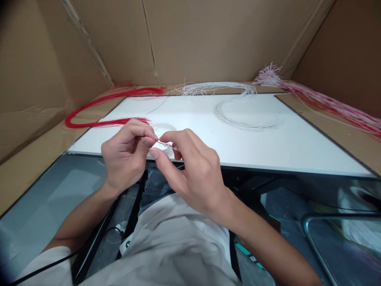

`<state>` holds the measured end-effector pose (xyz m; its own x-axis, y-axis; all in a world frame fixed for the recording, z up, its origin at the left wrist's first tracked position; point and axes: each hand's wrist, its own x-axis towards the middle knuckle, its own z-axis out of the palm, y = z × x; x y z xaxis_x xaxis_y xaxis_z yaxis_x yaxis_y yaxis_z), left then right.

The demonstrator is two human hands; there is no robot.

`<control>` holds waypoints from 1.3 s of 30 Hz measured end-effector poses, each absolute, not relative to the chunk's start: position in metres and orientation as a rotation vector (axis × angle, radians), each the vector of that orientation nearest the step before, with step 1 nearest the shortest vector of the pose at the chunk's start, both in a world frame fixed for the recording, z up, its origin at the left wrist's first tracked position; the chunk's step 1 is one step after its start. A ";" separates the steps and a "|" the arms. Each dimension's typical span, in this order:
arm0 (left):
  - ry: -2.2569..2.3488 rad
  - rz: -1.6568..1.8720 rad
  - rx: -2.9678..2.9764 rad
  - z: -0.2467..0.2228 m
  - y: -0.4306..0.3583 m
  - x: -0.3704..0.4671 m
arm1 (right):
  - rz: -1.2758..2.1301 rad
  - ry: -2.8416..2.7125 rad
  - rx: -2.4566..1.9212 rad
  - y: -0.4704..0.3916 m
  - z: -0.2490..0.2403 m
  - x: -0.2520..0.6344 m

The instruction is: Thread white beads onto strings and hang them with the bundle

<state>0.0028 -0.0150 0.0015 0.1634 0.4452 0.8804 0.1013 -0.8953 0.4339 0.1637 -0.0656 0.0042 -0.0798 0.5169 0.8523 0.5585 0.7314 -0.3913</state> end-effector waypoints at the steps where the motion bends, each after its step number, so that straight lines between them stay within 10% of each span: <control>1: 0.529 1.795 2.176 0.002 -0.015 0.003 | -0.076 -1.736 -0.858 -0.065 0.004 0.164; 39: 0.341 2.064 2.443 0.001 -0.007 -0.002 | 0.097 -1.527 -0.853 -0.076 0.013 0.157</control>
